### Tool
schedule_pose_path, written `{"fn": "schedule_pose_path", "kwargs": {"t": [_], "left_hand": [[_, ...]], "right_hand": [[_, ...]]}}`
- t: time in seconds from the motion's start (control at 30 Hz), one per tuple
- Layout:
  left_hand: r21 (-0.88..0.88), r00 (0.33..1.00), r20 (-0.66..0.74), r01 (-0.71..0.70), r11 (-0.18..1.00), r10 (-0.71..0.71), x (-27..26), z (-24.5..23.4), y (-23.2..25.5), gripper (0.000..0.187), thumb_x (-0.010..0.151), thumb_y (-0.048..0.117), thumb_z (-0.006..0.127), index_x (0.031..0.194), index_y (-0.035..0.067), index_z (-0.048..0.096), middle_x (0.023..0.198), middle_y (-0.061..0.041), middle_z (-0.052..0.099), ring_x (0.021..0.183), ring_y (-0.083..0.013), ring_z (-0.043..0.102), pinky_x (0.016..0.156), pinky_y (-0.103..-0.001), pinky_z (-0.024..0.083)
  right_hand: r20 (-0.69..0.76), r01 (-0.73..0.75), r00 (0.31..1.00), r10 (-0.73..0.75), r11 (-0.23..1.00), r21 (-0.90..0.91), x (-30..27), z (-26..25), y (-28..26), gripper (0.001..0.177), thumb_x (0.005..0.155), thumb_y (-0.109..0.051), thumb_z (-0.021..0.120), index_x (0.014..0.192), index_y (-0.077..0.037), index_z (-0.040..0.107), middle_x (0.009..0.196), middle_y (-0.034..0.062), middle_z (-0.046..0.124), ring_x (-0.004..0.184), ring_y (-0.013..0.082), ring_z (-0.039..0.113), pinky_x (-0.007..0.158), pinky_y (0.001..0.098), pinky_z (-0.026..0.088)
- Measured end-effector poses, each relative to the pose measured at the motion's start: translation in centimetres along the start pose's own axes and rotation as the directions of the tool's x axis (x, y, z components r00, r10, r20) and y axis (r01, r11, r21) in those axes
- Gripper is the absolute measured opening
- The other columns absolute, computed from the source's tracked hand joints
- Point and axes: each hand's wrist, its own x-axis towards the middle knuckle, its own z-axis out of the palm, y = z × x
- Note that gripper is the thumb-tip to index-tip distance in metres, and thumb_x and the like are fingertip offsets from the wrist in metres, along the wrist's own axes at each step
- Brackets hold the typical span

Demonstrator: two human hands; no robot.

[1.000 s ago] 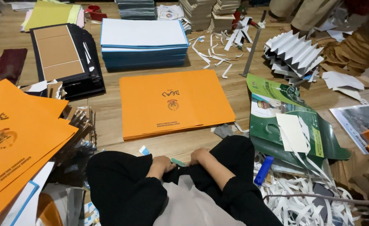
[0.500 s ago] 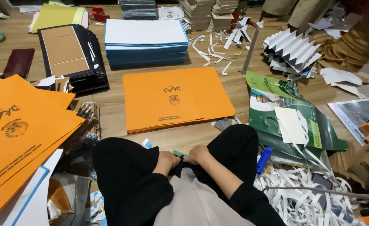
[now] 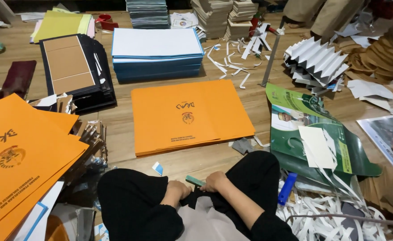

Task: The person sits on the floor and applies glue to the spine of an orange paper cover using a small green glue stick. They then press the cover closed and smooth it out with their hands. The person repeats this process with another orange cover, stacking the finished items.

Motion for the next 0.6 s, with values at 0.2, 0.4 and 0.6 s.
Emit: {"fn": "schedule_pose_path", "kwargs": {"t": [0.2,0.4,0.6], "left_hand": [[-0.141,0.997,0.06,-0.038,0.989,0.047,-2.5,-2.0,-0.5,0.067,0.088,0.051,0.015,0.106,0.005,0.061,0.122,-0.018,0.05,0.114,-0.0296,0.046,0.091,-0.037,0.036],[-0.525,0.944,-0.316,-0.256,0.812,0.094,-5.3,-5.0,-2.9,0.023,0.084,0.031,0.048,0.072,0.014,0.058,0.076,-0.007,0.061,0.073,-0.0261,0.056,0.062,-0.037,0.042],[-0.344,0.621,-0.783,-0.373,0.862,-0.044,-3.7,-8.9,-6.4,0.026,0.081,0.024,0.049,0.101,0.008,0.057,0.106,-0.007,0.054,0.099,-0.0245,0.05,0.084,-0.038,0.041]], "right_hand": [[0.12,0.035,0.992,-0.042,0.998,0.061,-0.2,-1.6,-0.2,0.068,0.085,-0.064,0.034,0.108,-0.005,0.06,0.114,0.0138,0.057,0.103,0.0301,0.055,0.081,0.0384,0.043],[0.229,-0.011,0.973,-0.014,0.994,0.111,-0.8,-3.3,-0.1,0.062,0.086,-0.061,0.035,0.107,-0.008,0.06,0.111,0.012,0.058,0.103,0.0314,0.053,0.085,0.0425,0.038],[0.261,-0.045,0.965,0.007,0.989,0.139,-3.5,-5.8,-0.6,0.06,0.088,-0.06,0.032,0.109,-0.011,0.059,0.114,0.0099,0.055,0.11,0.031,0.047,0.088,0.0739,0.014]]}}
